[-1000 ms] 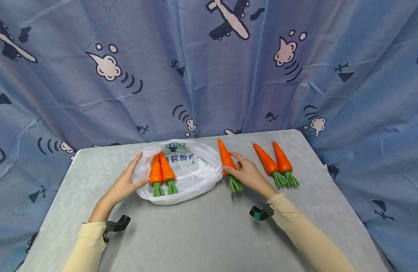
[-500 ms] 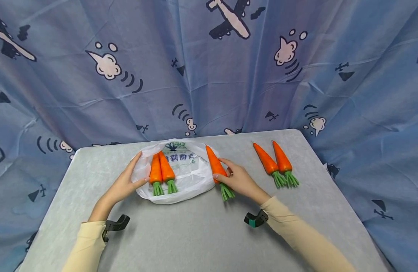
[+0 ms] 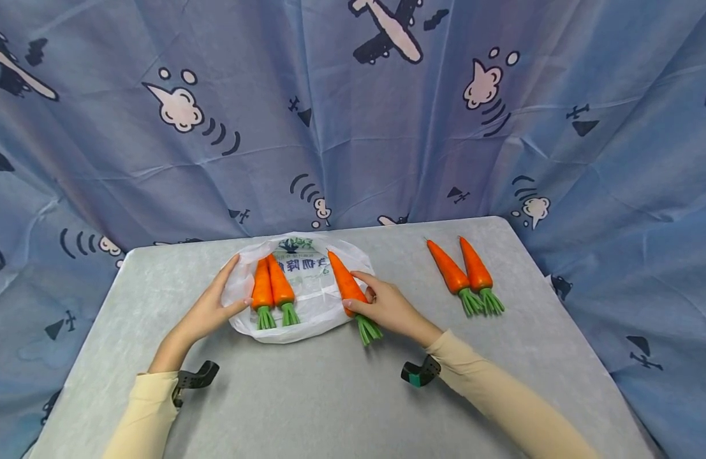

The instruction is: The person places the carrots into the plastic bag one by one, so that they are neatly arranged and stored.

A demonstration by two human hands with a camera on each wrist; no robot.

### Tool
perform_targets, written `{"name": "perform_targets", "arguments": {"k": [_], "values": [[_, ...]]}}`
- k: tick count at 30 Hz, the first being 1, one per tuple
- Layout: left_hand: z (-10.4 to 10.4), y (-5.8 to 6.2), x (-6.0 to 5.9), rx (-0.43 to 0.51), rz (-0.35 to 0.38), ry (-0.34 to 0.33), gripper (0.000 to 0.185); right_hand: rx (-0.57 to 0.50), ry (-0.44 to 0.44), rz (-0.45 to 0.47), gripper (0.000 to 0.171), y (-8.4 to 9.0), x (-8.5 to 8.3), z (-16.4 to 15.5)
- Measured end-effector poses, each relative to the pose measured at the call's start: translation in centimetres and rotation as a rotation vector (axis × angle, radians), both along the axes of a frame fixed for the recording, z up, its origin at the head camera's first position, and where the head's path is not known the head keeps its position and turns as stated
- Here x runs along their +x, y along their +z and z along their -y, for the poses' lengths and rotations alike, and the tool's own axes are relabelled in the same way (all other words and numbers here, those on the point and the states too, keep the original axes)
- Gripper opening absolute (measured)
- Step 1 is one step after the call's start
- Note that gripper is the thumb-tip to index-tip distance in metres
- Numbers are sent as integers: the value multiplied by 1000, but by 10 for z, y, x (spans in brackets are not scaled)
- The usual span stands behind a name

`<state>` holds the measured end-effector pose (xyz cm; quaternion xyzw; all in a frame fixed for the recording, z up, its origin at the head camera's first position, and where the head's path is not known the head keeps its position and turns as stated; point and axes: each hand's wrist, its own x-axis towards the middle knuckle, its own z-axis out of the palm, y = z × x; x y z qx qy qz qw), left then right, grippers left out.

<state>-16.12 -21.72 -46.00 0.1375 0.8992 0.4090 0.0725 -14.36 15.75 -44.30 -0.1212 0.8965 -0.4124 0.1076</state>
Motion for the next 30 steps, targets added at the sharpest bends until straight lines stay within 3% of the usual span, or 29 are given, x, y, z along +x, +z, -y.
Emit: {"name": "perform_targets", "arguments": {"k": [16,30], "values": [[-1,1,0,5,1,1,97,-3,74,-13,72,7,-8,29],[-1,3,3,4,-4,3,96,4,102,35,70,11,-24,48]]}}
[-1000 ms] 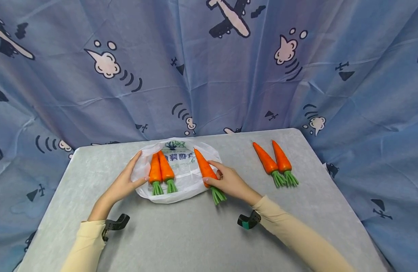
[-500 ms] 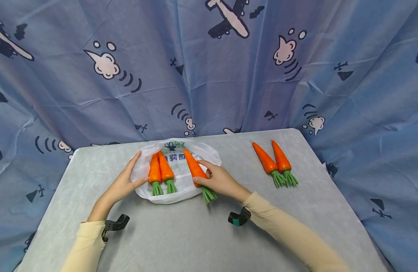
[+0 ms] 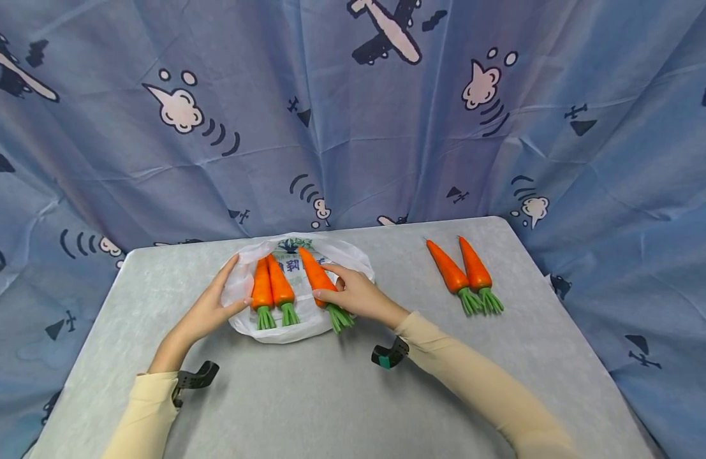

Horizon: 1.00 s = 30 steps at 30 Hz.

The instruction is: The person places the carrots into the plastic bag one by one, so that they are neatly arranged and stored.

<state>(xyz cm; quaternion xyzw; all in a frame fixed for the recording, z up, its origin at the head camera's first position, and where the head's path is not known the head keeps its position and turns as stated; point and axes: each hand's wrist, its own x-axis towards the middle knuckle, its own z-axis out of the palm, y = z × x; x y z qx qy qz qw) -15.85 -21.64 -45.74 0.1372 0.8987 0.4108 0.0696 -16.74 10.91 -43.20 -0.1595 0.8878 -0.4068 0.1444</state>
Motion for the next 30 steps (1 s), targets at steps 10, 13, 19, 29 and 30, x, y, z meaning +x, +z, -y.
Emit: {"name": "perform_targets", "arguments": {"k": [10,13,19,29,30], "values": [[-2,-1,1,11,-13,1,97,-6,27,56,73,-7,-12,15],[-3,-1,1,11,-16,0,97,-5,28,64,73,-7,-16,19],[-3,0,0,11,-11,4,97,3,50,81,71,-11,-22,27],[-5,1,-3,8,6,4,98,57,61,76,70,-22,-36,35],[-6,1,-3,9,9,4,98,57,63,76,70,-23,-38,36]]}}
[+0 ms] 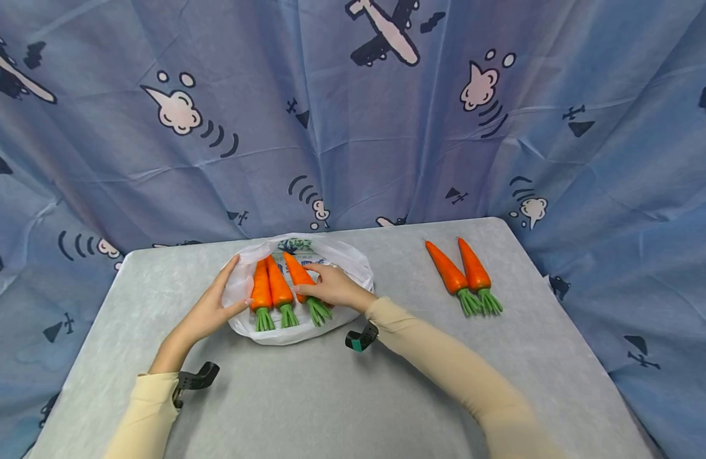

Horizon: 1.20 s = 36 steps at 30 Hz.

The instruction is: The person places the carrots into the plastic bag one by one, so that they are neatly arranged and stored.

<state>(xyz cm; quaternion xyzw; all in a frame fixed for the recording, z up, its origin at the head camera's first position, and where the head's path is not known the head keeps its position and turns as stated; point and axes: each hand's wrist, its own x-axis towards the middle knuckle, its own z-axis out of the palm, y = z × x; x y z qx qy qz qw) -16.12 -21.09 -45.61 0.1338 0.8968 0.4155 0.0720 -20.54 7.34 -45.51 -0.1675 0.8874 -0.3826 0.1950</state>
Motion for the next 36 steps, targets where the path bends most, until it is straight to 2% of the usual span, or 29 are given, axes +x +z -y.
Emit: {"name": "perform_targets", "arguments": {"k": [25,36], "values": [[1,-2,-2,3,-2,-11,97,33,10,-13,71,-14,-18,11],[0,-2,0,-4,-3,-6,97,29,19,-9,71,-18,-18,14]]}}
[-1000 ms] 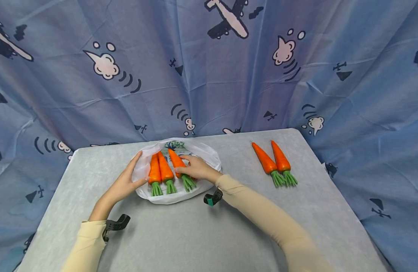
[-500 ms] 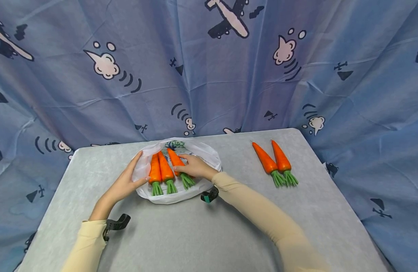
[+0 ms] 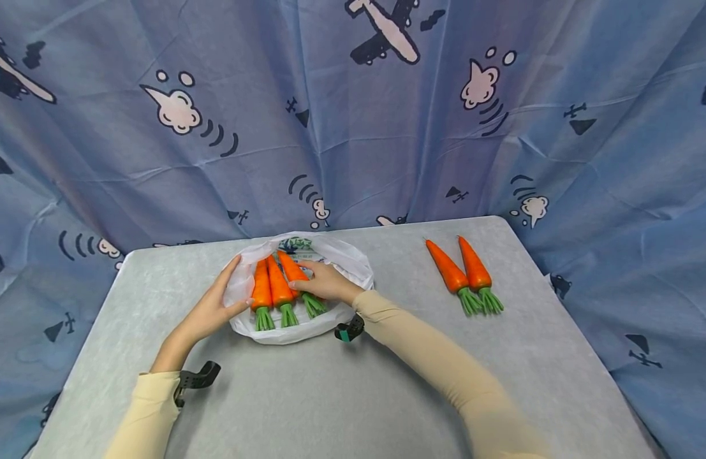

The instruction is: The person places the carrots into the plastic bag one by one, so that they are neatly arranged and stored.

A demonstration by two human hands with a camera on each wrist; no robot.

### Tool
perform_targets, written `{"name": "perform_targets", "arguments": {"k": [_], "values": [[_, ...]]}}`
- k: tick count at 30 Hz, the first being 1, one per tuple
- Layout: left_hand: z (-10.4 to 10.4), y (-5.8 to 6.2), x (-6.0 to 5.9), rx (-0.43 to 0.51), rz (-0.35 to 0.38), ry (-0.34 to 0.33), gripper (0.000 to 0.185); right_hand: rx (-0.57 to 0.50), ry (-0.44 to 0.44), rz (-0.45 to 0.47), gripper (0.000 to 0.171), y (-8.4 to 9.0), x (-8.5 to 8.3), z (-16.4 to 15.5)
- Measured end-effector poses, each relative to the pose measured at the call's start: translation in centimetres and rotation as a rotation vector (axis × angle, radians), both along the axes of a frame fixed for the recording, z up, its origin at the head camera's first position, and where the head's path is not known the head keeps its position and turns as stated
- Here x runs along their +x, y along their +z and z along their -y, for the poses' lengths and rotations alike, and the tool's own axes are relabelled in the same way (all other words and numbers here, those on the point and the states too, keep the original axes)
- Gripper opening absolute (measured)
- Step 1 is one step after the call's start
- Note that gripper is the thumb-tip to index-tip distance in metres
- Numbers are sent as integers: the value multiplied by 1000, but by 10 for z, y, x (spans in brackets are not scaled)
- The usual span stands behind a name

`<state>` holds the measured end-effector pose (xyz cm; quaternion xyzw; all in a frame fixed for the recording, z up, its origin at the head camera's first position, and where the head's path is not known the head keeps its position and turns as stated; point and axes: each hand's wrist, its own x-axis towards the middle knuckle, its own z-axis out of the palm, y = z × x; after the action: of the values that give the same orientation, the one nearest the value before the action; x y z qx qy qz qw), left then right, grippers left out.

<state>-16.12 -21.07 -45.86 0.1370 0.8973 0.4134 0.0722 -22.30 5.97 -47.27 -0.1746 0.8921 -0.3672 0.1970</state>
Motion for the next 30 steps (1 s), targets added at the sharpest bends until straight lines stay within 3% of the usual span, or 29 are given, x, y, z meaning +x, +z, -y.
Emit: {"name": "perform_targets", "arguments": {"k": [30], "values": [[1,-2,0,15,-10,1,98,-4,-14,17,65,-9,2,1]]}}
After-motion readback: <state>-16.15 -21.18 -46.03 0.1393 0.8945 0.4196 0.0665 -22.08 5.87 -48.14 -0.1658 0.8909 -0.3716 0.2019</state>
